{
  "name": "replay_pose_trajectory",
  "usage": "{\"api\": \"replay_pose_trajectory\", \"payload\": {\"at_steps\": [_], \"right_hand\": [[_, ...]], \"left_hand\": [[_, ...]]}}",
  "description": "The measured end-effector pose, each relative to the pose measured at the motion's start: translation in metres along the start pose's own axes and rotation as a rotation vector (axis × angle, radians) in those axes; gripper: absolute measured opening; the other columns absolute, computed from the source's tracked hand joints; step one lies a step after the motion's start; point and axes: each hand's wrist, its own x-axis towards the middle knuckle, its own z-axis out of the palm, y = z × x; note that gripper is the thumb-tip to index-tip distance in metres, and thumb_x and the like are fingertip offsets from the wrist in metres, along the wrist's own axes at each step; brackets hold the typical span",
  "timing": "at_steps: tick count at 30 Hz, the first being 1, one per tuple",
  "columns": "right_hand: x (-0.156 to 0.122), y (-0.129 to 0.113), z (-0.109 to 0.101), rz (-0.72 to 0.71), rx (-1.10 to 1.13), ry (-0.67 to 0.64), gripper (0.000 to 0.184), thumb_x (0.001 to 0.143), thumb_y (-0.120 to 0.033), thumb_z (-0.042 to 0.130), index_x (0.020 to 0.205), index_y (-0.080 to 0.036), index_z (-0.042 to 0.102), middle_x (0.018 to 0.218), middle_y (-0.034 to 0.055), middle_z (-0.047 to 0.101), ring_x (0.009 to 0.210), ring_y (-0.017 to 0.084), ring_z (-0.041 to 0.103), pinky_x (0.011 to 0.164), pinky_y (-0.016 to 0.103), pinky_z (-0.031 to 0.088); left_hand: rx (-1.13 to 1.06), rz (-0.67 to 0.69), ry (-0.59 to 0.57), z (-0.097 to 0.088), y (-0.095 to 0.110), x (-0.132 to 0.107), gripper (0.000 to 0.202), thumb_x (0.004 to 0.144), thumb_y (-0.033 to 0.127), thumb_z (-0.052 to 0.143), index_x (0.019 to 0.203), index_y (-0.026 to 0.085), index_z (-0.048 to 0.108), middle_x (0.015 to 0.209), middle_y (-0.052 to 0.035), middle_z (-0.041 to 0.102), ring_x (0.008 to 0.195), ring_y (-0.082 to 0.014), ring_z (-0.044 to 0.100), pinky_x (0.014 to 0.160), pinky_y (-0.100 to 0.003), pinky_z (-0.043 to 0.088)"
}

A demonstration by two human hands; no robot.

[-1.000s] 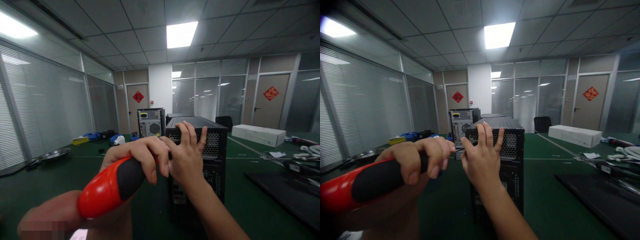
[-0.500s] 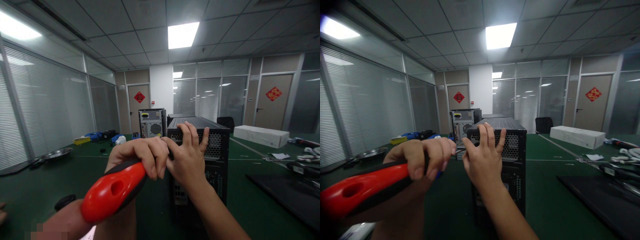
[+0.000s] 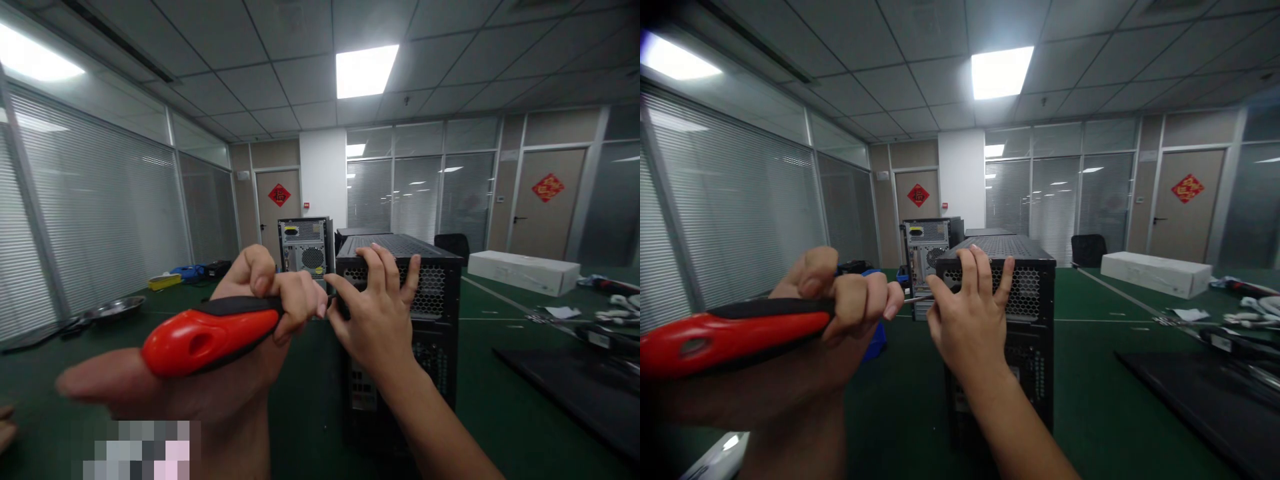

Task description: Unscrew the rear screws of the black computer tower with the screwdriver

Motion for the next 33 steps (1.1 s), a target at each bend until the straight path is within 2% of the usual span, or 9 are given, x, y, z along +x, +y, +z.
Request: {"api": "replay_pose_trajectory", "payload": {"at_steps": [4,7,11,14,18,21,23,27,33], "right_hand": [[0.000,0.000,0.000,0.001,-0.007,-0.006,0.041,0.071,-0.029,0.087,0.109,-0.033,0.073,0.146,0.0086,0.042,0.146,0.036,0.033,0.123,0.067,0.001],[0.000,0.000,0.000,0.005,-0.012,-0.005,0.041,0.071,-0.029,0.087,0.109,-0.034,0.073,0.146,0.0084,0.042,0.146,0.036,0.033,0.123,0.066,0.001],[0.000,0.000,0.000,0.003,-0.017,-0.010,0.041,0.071,-0.031,0.087,0.110,-0.034,0.073,0.147,0.0091,0.042,0.146,0.035,0.032,0.123,0.067,0.001],[-0.001,0.000,0.000,0.001,-0.020,-0.011,0.043,0.070,-0.029,0.087,0.110,-0.034,0.072,0.147,0.0090,0.042,0.146,0.035,0.032,0.123,0.067,0.001],[-0.001,0.001,0.000,-0.001,-0.008,-0.005,0.046,0.068,-0.026,0.086,0.111,-0.034,0.073,0.147,0.0091,0.042,0.146,0.036,0.033,0.123,0.067,0.001],[-0.001,0.001,0.000,-0.008,-0.002,0.001,0.042,0.070,-0.024,0.083,0.110,-0.033,0.073,0.146,0.0095,0.043,0.146,0.037,0.034,0.122,0.068,0.003],[-0.001,0.001,0.000,-0.020,-0.005,0.003,0.037,0.072,-0.024,0.081,0.108,-0.029,0.074,0.145,0.0110,0.044,0.145,0.038,0.035,0.122,0.069,0.004],[-0.001,0.002,-0.001,-0.031,0.006,0.007,0.029,0.076,-0.026,0.074,0.105,-0.024,0.074,0.144,0.0129,0.044,0.144,0.039,0.036,0.122,0.069,0.005],[0.000,0.003,-0.005,-0.039,0.030,-0.010,0.027,0.083,-0.026,0.070,0.110,-0.028,0.074,0.148,0.0131,0.042,0.146,0.038,0.033,0.121,0.070,0.004]], "left_hand": [[0.068,0.075,0.009,0.005,0.004,0.003,0.063,0.075,0.079,0.067,0.085,0.018,0.059,0.073,-0.0007,0.061,0.068,-0.0176,0.056,0.075,-0.036,0.049],[0.141,0.119,-0.017,0.007,0.006,0.002,0.064,0.083,0.080,0.057,0.085,0.016,0.064,0.075,-0.0030,0.061,0.070,-0.0196,0.059,0.075,-0.037,0.049],[0.183,0.065,0.009,0.011,0.006,-0.002,0.063,0.093,0.074,0.047,0.074,0.016,0.064,0.066,-0.0010,0.053,0.064,-0.0178,0.053,0.072,-0.037,0.046],[0.174,0.101,-0.001,0.012,0.002,-0.002,0.053,0.091,0.067,0.059,0.072,0.018,0.059,0.059,0.0024,0.048,0.056,-0.0145,0.047,0.065,-0.033,0.042],[0.154,0.101,-0.072,0.009,-0.007,0.004,0.037,0.086,0.053,0.074,0.081,0.021,0.055,0.057,0.0051,0.051,0.051,-0.0130,0.046,0.062,-0.031,0.043],[0.154,0.173,-0.117,0.010,-0.010,0.005,0.049,0.081,0.067,0.072,0.083,0.020,0.057,0.058,0.0038,0.053,0.053,-0.0129,0.048,0.066,-0.032,0.045],[0.189,0.205,-0.086,0.013,-0.010,0.004,0.052,0.085,0.070,0.065,0.082,0.019,0.061,0.065,0.0005,0.056,0.060,-0.0151,0.053,0.069,-0.033,0.046],[0.283,0.172,0.019,0.025,-0.003,-0.002,0.067,0.090,0.078,0.046,0.081,0.015,0.068,0.078,-0.0068,0.061,0.076,-0.0216,0.059,0.076,-0.038,0.047],[0.261,0.101,0.017,0.033,0.001,-0.006,0.077,0.092,0.080,0.032,0.083,0.013,0.068,0.077,-0.0063,0.058,0.072,-0.0197,0.055,0.074,-0.038,0.045]]}}
